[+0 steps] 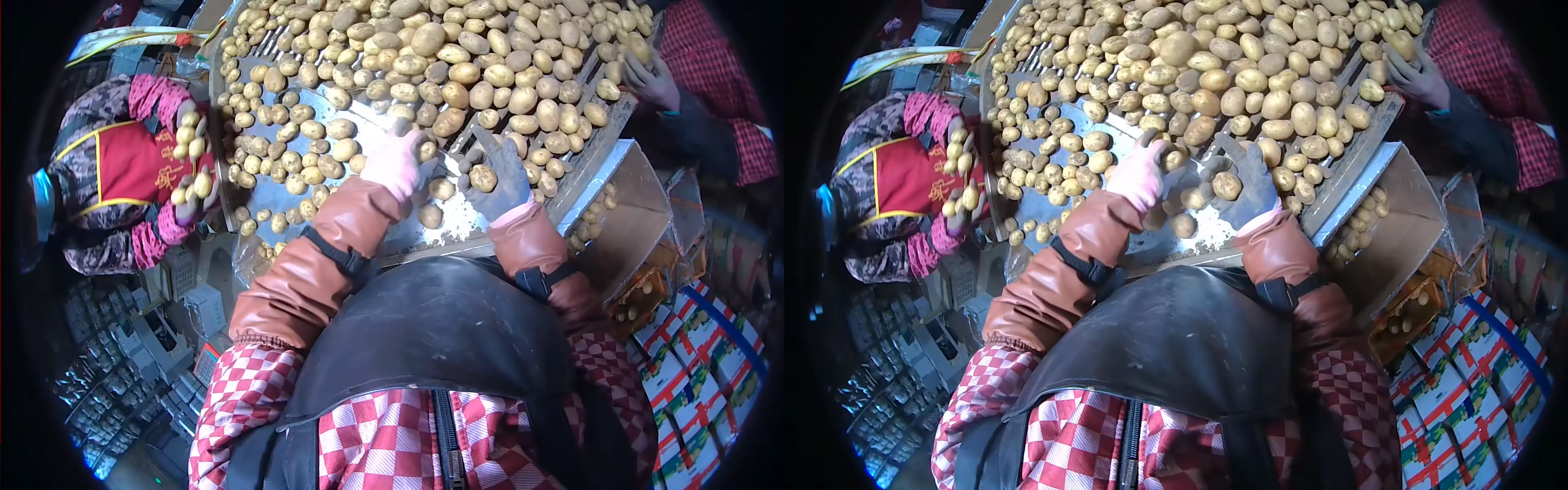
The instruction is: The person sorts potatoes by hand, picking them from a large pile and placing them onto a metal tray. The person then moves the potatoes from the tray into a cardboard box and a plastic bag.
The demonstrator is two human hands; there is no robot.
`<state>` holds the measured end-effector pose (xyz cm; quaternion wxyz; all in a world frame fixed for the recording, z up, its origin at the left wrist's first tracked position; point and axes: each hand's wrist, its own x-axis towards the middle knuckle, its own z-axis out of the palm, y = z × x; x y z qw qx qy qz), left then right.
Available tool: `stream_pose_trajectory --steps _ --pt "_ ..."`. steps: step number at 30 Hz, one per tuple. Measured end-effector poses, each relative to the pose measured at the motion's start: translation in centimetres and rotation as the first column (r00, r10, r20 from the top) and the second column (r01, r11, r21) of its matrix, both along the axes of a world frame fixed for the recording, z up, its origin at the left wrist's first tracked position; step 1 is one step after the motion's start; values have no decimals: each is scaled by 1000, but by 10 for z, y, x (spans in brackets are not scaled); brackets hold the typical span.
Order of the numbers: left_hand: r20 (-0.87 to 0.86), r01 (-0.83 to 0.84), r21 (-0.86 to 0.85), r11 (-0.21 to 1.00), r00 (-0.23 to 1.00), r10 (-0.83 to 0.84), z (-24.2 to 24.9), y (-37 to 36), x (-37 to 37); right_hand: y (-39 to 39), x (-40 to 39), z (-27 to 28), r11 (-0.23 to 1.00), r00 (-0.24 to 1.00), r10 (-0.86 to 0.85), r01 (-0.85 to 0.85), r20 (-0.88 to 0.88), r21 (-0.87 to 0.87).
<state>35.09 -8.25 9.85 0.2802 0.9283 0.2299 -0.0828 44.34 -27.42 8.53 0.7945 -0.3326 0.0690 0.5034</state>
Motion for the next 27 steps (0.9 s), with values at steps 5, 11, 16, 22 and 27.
stream_pose_trajectory --steps 5,11,16,22,27 --pt "-19 7 -7 1000 1000 -7 -10 -15 22 -7 13 -5 979 986 39 -5 -164 204" --pt "196 193 74 979 959 -204 -19 -16 11 0 13 -15 992 939 -50 85 -340 88" --pt "-148 179 68 981 975 -168 -23 -28 24 9 12 -23 953 848 -105 235 -520 191" --pt "-44 -130 -362 923 992 122 -58 -13 16 3 6 -20 958 886 -76 192 -458 212" --pt "-216 -312 -914 261 916 337 33 -7 -27 0 -10 -23 979 980 -191 194 -58 62"
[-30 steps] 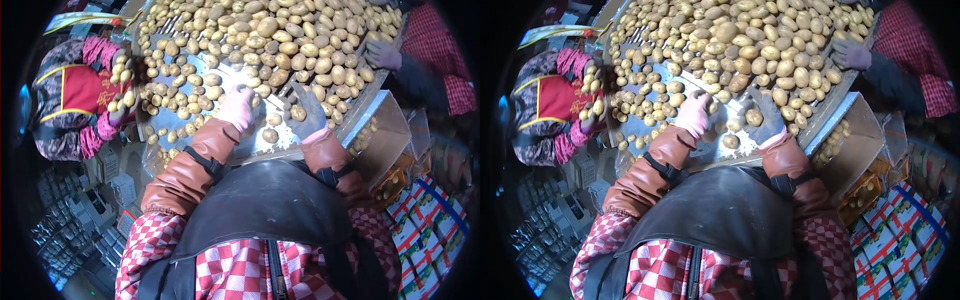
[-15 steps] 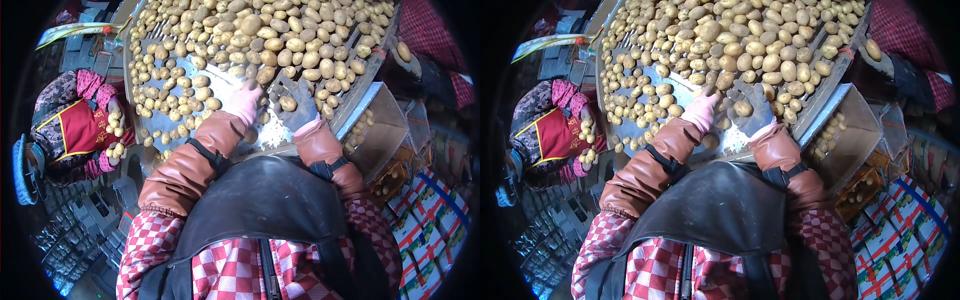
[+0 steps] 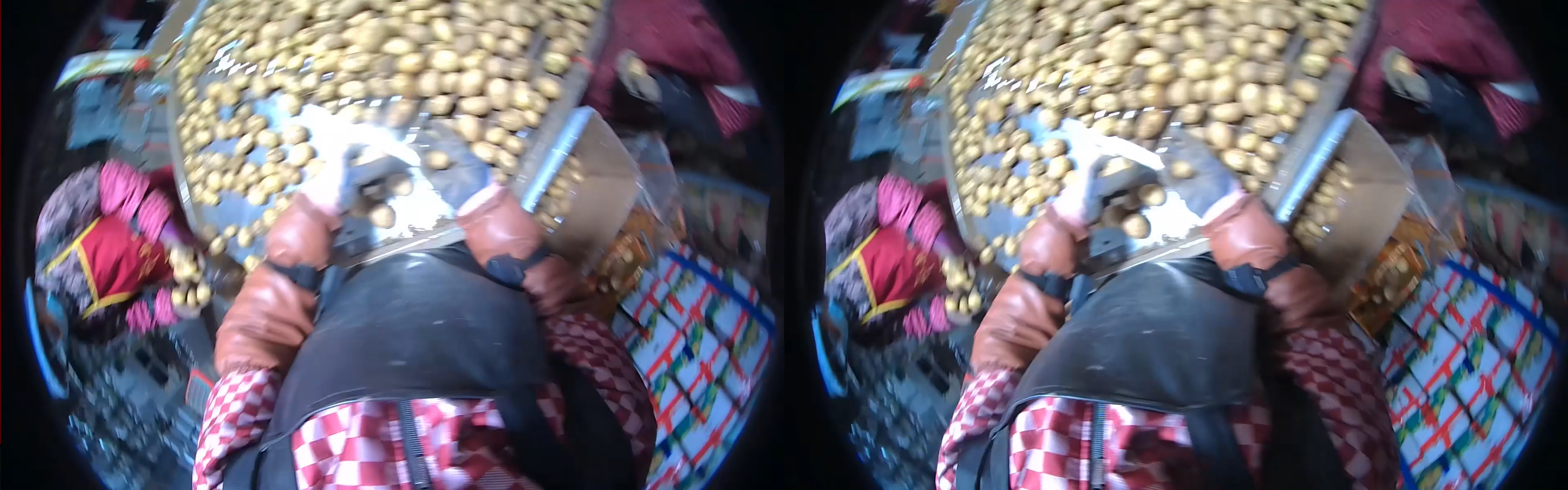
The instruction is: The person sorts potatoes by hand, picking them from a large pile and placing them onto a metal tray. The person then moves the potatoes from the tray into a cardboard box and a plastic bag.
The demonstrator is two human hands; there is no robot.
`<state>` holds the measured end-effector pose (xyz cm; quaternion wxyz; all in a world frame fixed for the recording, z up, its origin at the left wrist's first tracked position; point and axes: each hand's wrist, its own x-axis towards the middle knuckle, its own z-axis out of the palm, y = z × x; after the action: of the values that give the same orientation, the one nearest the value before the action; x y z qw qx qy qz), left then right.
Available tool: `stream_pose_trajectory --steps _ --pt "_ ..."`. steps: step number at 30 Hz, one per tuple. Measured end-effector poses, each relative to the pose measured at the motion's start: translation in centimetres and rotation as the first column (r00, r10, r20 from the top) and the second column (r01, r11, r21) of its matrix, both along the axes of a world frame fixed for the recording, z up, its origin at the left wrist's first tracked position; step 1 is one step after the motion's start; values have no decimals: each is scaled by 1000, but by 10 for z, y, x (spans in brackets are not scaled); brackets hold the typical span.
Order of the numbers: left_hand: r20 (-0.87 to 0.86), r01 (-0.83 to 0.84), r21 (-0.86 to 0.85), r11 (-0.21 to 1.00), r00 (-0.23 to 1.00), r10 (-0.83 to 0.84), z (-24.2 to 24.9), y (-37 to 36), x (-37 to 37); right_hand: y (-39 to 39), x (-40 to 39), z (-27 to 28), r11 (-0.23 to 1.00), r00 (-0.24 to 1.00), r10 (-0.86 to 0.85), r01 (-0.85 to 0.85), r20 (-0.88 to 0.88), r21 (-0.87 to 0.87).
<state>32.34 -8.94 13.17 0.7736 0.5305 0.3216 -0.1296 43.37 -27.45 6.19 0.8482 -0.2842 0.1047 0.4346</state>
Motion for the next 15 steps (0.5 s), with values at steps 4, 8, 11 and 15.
stream_pose_trajectory --steps 4,8,11,15 --pt "124 -109 -195 975 983 135 -21 13 -50 -40 3 16 942 971 234 -212 57 -261" --pt "227 -97 -419 903 952 208 -32 15 -74 -133 47 15 902 994 -8 52 105 -429" --pt "185 -130 -644 754 930 318 -43 19 -88 -219 94 43 786 881 -465 365 -88 -499" --pt "172 -194 -643 741 907 386 -35 16 -89 -270 111 71 -15 75 -349 996 -934 85"
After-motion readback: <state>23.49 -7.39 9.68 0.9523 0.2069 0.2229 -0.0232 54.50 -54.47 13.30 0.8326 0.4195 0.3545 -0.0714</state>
